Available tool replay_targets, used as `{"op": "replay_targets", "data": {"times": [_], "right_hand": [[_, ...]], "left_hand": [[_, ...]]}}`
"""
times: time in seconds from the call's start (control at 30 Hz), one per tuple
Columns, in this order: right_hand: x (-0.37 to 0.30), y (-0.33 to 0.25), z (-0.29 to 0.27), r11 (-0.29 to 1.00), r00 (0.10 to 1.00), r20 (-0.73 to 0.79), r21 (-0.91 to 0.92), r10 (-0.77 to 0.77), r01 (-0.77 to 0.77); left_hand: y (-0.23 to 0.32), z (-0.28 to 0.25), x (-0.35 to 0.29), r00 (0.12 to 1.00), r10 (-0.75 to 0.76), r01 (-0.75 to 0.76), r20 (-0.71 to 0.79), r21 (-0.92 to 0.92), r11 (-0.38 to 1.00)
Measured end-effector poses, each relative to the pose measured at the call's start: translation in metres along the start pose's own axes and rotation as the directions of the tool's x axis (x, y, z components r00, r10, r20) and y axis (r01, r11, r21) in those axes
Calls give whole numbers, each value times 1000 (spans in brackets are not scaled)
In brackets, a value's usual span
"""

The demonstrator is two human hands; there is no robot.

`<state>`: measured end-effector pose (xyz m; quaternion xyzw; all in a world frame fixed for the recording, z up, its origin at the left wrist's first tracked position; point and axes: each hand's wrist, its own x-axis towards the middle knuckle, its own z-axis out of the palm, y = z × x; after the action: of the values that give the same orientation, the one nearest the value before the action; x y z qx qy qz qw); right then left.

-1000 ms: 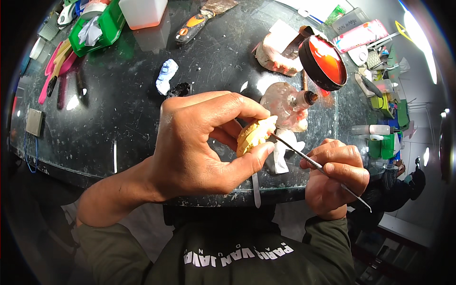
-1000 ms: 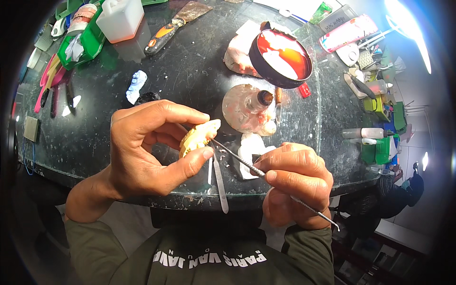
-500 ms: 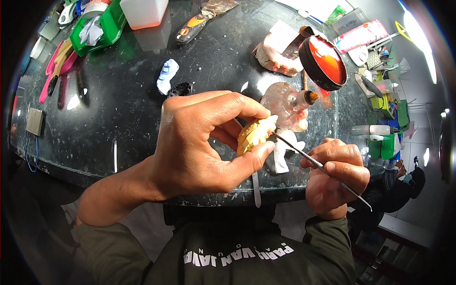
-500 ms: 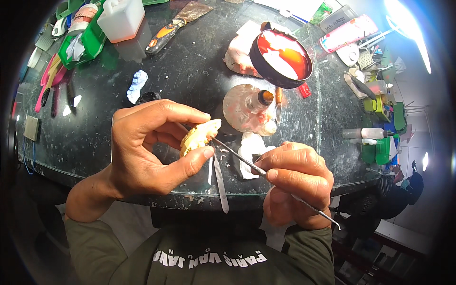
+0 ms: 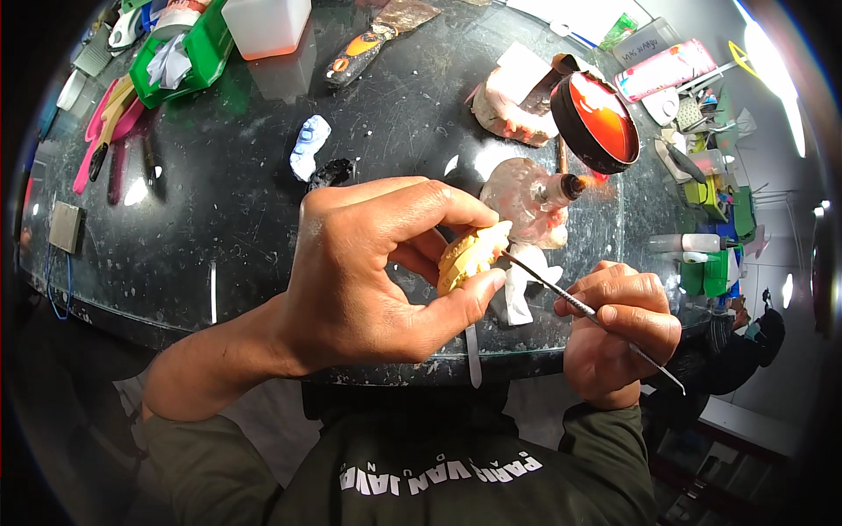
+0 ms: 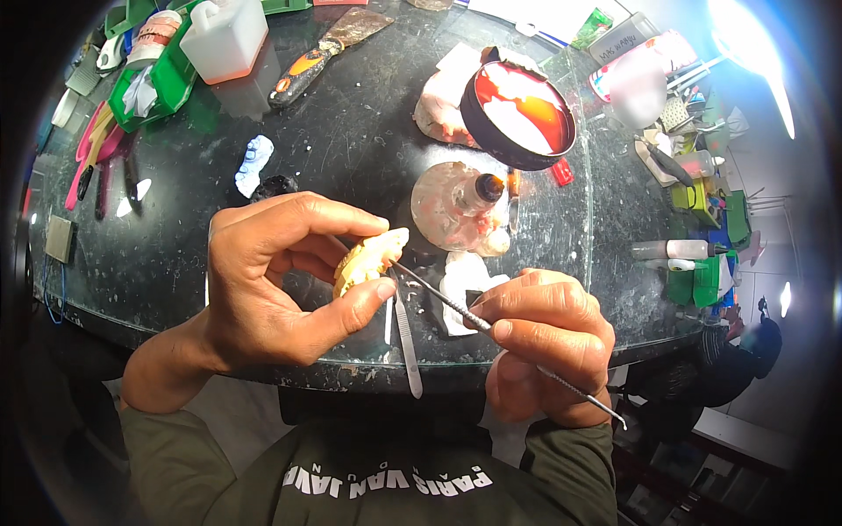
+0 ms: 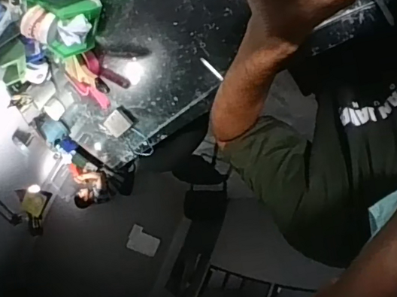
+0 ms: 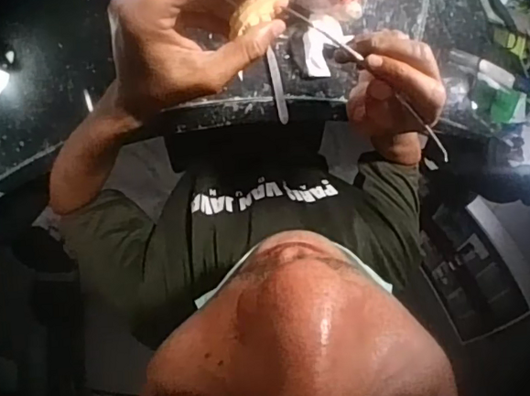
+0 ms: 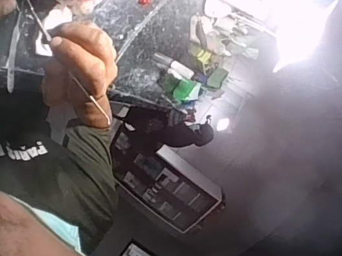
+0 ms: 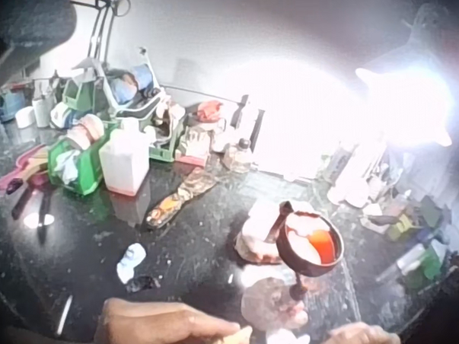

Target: The person holds a dental model and sculpts wax onto it using a metal dental tool.

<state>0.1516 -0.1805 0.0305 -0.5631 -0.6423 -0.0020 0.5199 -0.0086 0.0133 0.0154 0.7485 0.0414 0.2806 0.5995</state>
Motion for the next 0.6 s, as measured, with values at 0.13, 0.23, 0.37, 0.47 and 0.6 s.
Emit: {"op": "replay_targets", "data": {"times": [0.13, 0.23, 0.37, 0.47, 0.6], "right_hand": [[-1, 0, 1, 1000, 1000, -11, -13, 2, -2], [0, 1, 0, 999, 1000, -5, -45, -13, 12], [-1, 1, 2, 1000, 1000, -26, -2, 1, -1], [0, 1, 1, 1000, 1000, -10, -13, -11, 11], [-1, 0, 3, 1000, 1000, -25, 12, 4, -4]], "left_hand": [[-1, 0, 0, 1000, 3, -3, 5, -2, 1000], [-1, 0, 1, 1000, 5, -5, 5, 6, 1000], [0, 0, 0, 1000, 8, -8, -2, 10, 1000], [0, 0, 0, 1000, 10, -10, -4, 12, 1000], [-1, 0, 0, 1000, 7, -7, -5, 11, 1000]]}}
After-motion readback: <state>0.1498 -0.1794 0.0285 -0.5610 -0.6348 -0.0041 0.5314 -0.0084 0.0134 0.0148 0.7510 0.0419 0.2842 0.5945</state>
